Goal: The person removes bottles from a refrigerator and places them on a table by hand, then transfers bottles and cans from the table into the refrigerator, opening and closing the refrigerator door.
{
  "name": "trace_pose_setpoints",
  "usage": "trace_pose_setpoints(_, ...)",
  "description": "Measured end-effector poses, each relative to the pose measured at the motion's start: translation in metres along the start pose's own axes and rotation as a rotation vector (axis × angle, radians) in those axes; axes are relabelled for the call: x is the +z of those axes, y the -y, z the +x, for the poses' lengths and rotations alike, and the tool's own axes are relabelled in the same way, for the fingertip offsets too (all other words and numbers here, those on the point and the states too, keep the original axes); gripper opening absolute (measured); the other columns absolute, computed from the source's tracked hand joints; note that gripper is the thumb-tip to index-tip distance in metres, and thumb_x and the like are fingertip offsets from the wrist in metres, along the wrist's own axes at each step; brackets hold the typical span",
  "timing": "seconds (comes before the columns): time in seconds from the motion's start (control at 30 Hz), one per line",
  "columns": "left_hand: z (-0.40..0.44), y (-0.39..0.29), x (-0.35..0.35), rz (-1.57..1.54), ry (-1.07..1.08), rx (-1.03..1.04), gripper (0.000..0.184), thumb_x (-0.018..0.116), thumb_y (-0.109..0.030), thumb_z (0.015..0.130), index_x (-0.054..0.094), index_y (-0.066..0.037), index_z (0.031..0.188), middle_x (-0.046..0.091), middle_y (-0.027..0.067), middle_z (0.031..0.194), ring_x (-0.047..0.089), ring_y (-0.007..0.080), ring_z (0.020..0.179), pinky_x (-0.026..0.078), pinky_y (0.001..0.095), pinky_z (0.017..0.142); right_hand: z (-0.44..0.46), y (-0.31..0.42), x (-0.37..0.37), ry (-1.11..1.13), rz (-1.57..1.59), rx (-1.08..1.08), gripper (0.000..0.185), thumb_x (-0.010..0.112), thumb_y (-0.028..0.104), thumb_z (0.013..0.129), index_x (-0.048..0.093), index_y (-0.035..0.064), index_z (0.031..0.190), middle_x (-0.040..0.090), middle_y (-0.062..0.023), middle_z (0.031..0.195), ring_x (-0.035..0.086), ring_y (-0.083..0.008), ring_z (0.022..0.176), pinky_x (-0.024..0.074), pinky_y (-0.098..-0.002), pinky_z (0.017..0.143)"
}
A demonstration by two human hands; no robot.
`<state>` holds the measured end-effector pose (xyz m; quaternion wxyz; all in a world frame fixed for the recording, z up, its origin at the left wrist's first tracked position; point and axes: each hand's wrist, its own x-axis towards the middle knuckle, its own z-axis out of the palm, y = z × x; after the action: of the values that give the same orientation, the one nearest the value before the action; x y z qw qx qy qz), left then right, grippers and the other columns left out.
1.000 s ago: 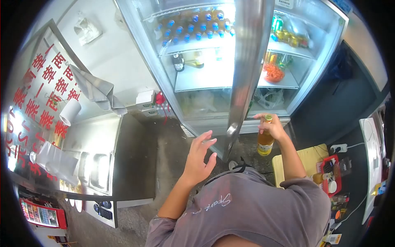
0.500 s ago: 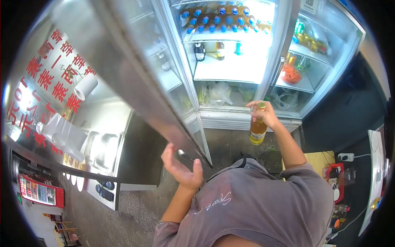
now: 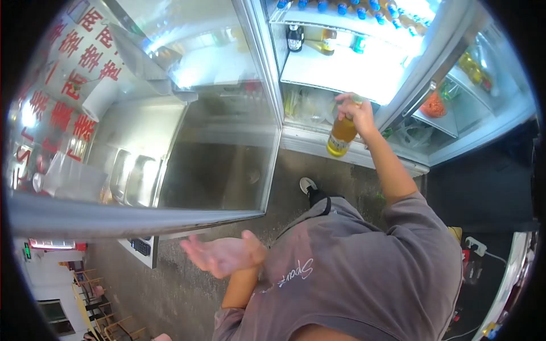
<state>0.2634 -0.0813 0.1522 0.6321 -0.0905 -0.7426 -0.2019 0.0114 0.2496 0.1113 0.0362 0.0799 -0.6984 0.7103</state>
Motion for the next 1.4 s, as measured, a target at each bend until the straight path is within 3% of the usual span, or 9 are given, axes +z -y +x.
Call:
trace_pose_setpoints(0.07, -0.007, 0.001, 0.026, -0.088, 0.070, 0.143, 0.069, 0.070, -0.011, 0.078, 0.037, -0.006, 0.138, 0.052, 0.0270, 0.138, 0.055, 0.0449, 0.120, 0.046, 0.0563, 0.096, 0.042, -0.019, -0.004, 0.001, 0.008, -0.017, 0.021, 0.067, 0.002, 0.082, 0.069, -0.0011, 0.103, 0.065, -0.0044, 0.065, 0.058, -0.0104, 0.059, 0.0375, -0.0236, 0.055)
trace_pose_setpoints(0.27, 0.006, 0.006, 0.110, -0.592, 0.686, -0.351, 0.041, 0.065, 0.009, 0.076, 0.061, -0.001, 0.116, 0.069, 0.0201, 0.108, 0.067, 0.0368, 0.091, 0.052, 0.0458, 0.081, 0.161, -0.065, -0.022, -0.045, -0.072, -0.106, 0.021, 0.068, 0.004, 0.082, 0.070, -0.0003, 0.103, 0.065, -0.0035, 0.066, 0.056, -0.0088, 0.062, 0.0405, -0.0244, 0.060)
trace_pose_setpoints(0.47, 0.021, 0.020, 0.184, -0.551, 0.953, -0.336, 0.033, 0.067, 0.004, 0.082, 0.062, -0.001, 0.115, 0.070, 0.0183, 0.112, 0.068, 0.0336, 0.095, 0.053, 0.0400, 0.083, 0.275, -0.128, -0.047, -0.068, -0.002, -0.224, 0.022, 0.070, 0.006, 0.082, 0.071, -0.0001, 0.103, 0.066, -0.0038, 0.069, 0.059, -0.0107, 0.065, 0.0450, -0.0260, 0.065)
trace_pose_setpoints(0.7, 0.024, 0.030, 0.234, -0.564, 1.022, -0.412, 0.033, 0.069, 0.003, 0.078, 0.067, -0.001, 0.111, 0.070, 0.0159, 0.111, 0.068, 0.0327, 0.095, 0.052, 0.0411, 0.081, 0.351, -0.163, -0.065, -0.210, -0.179, -0.156, 0.019, 0.069, 0.007, 0.084, 0.071, -0.0037, 0.100, 0.066, -0.0074, 0.074, 0.064, -0.0156, 0.071, 0.0492, -0.0293, 0.072)
trace_pose_setpoints(0.73, 0.025, 0.031, 0.238, -0.553, 1.030, -0.422, 0.033, 0.069, 0.003, 0.078, 0.067, -0.001, 0.111, 0.070, 0.0160, 0.111, 0.068, 0.0329, 0.094, 0.052, 0.0409, 0.081, 0.370, -0.193, -0.080, -0.181, -0.200, -0.125, 0.032, 0.073, 0.013, 0.084, 0.068, -0.0019, 0.112, 0.069, -0.0111, 0.088, 0.065, -0.0193, 0.080, 0.0501, -0.0309, 0.075)
trace_pose_setpoints(1.07, 0.028, 0.040, 0.266, -0.573, 1.071, -0.457, 0.033, 0.069, 0.005, 0.078, 0.067, 0.001, 0.110, 0.070, 0.0163, 0.111, 0.068, 0.0338, 0.092, 0.052, 0.0406, 0.080, 0.391, -0.221, -0.098, -0.155, -0.387, -0.038, 0.046, 0.074, 0.017, 0.084, 0.061, -0.0014, 0.124, 0.066, -0.0138, 0.105, 0.065, -0.0225, 0.088, 0.0511, -0.0340, 0.076)
trace_pose_setpoints(1.17, 0.027, 0.041, 0.268, -0.598, 1.150, -0.462, 0.033, 0.069, 0.004, 0.082, 0.065, 0.000, 0.115, 0.070, 0.0181, 0.116, 0.068, 0.0350, 0.103, 0.053, 0.0406, 0.090, 0.386, -0.220, -0.108, -0.116, -0.515, 0.025, 0.050, 0.075, 0.018, 0.084, 0.059, -0.0012, 0.127, 0.065, -0.0146, 0.111, 0.065, -0.0235, 0.090, 0.0515, -0.0349, 0.077)
trace_pose_setpoints(1.33, 0.025, 0.041, 0.270, -0.642, 1.171, -0.427, 0.035, 0.069, 0.004, 0.082, 0.064, -0.001, 0.117, 0.069, 0.0182, 0.117, 0.068, 0.0353, 0.103, 0.052, 0.0404, 0.091, 0.327, -0.211, -0.092, -0.479, -0.659, -0.472, 0.059, 0.075, 0.021, 0.084, 0.052, 0.0000, 0.134, 0.061, -0.0152, 0.118, 0.064, -0.0226, 0.097, 0.0528, -0.0374, 0.081)
trace_pose_setpoints(1.4, 0.023, 0.041, 0.267, -0.649, 1.175, -0.429, 0.036, 0.069, 0.003, 0.082, 0.064, -0.001, 0.118, 0.069, 0.0181, 0.117, 0.068, 0.0354, 0.104, 0.052, 0.0405, 0.091, 0.291, -0.251, -0.089, -0.471, -0.530, -0.116, 0.076, 0.075, 0.026, 0.086, 0.036, 0.0021, 0.146, 0.047, -0.0178, 0.136, 0.060, -0.0277, 0.112, 0.0537, -0.0409, 0.086)
